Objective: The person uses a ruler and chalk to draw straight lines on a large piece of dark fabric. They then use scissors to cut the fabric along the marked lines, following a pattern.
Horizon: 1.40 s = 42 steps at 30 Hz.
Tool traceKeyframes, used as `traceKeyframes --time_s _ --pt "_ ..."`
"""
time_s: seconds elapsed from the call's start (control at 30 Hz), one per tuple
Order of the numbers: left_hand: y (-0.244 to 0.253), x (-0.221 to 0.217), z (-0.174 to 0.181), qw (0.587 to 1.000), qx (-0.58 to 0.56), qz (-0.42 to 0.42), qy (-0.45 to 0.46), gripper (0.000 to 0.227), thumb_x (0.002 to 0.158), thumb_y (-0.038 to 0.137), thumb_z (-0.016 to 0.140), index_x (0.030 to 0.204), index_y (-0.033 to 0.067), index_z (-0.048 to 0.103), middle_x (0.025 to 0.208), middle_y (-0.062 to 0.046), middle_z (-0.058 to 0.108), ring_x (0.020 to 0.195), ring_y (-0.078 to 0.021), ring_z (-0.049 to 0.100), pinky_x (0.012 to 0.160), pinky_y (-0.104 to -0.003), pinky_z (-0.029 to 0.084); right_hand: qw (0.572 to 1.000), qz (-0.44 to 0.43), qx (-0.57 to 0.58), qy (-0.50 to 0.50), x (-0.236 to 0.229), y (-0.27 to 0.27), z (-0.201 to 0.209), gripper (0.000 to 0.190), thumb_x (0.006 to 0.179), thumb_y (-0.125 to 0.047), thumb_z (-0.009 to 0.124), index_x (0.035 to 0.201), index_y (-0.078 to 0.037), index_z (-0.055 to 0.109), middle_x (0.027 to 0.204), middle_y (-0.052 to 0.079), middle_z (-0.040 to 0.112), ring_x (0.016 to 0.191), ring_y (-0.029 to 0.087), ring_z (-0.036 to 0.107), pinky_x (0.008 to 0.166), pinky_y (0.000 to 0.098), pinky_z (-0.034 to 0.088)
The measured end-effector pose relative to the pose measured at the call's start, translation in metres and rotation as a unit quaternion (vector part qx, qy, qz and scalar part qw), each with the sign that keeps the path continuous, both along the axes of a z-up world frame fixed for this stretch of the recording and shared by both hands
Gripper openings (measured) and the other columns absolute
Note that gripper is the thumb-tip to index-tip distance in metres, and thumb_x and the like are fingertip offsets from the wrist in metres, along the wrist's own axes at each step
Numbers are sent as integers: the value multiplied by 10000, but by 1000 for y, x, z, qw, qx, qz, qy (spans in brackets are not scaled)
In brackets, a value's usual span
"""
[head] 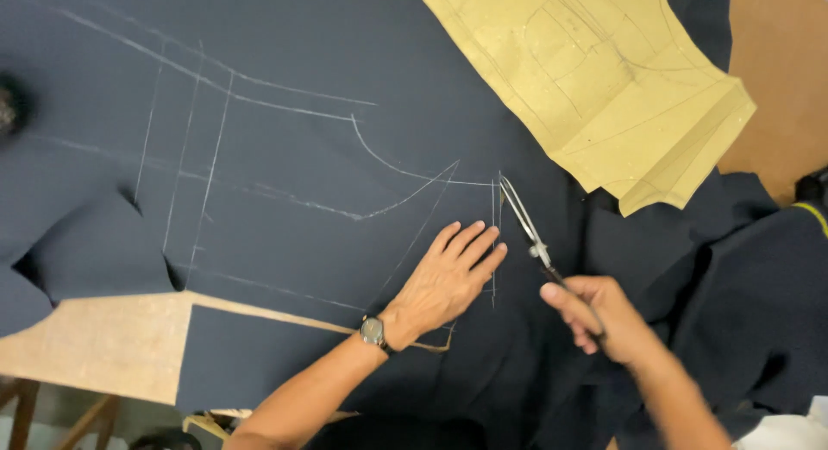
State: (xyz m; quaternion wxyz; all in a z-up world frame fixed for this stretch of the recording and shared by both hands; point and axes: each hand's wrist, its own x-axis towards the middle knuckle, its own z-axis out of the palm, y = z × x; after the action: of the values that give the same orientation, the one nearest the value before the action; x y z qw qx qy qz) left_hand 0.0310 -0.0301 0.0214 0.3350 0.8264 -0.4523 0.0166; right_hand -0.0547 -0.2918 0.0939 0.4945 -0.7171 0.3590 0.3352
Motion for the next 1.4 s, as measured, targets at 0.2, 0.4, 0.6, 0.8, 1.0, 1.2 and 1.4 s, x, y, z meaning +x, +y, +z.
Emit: traceKeyframes --time_s 0.2,0.4,0.6,0.8,1.0,1.2,1.4 --pt "0 -4 -20 998 57 -4 -34 436 1080 247 672 1488 92 655 1587 -122 599 1467 -315 556 1251 -509 422 982 172 3 80 82 -63 42 591 967 -364 814 597 -37 490 390 148 451 295 207 375 341 336 297" --pt "-1 -2 -25 996 84 -11 -38 489 1074 294 671 1523 103 633 1612 -105 584 1492 -304 542 1264 -498 408 941 309 76 112 149 -134 23 523 960 -296 825 623 -2 553 394 141 512 296 198 431 373 333 333" --pt "-2 -1 -27 997 75 -17 -20 484 1064 230 685 1522 86 624 1605 -115 583 1493 -321 541 1255 -516 420 920 362 93 122 170 -177 -25 462 920 -204 906 627 -3 610 418 88 462 343 156 396 409 314 331" --pt "-4 -3 -33 996 89 -29 -12 541 1069 237 695 1573 86 568 1658 -121 528 1542 -323 492 1266 -521 415 907 398 90 107 187 -179 -42 500 840 -187 1018 612 -29 601 474 66 469 402 151 442 437 318 345" --pt "-5 -2 -36 996 88 -20 -16 518 1077 246 706 1560 98 589 1651 -110 537 1526 -311 514 1261 -508 428 918 370 76 118 200 -168 -36 619 853 -103 1085 604 -51 520 566 22 408 545 155 393 543 332 302" --pt "-6 0 -35 997 78 -12 -12 481 1082 225 708 1537 94 618 1630 -109 567 1509 -304 538 1251 -492 442 909 399 47 116 208 -168 -37 609 835 -158 1116 611 -31 563 613 30 401 570 167 358 562 343 271" --pt "-4 0 -37 995 92 -13 -22 510 1085 247 702 1562 103 592 1650 -100 548 1529 -293 518 1268 -481 423 902 421 1 93 200 -168 -36 655 790 -204 1150 595 -49 544 582 22 388 538 160 340 537 335 251"
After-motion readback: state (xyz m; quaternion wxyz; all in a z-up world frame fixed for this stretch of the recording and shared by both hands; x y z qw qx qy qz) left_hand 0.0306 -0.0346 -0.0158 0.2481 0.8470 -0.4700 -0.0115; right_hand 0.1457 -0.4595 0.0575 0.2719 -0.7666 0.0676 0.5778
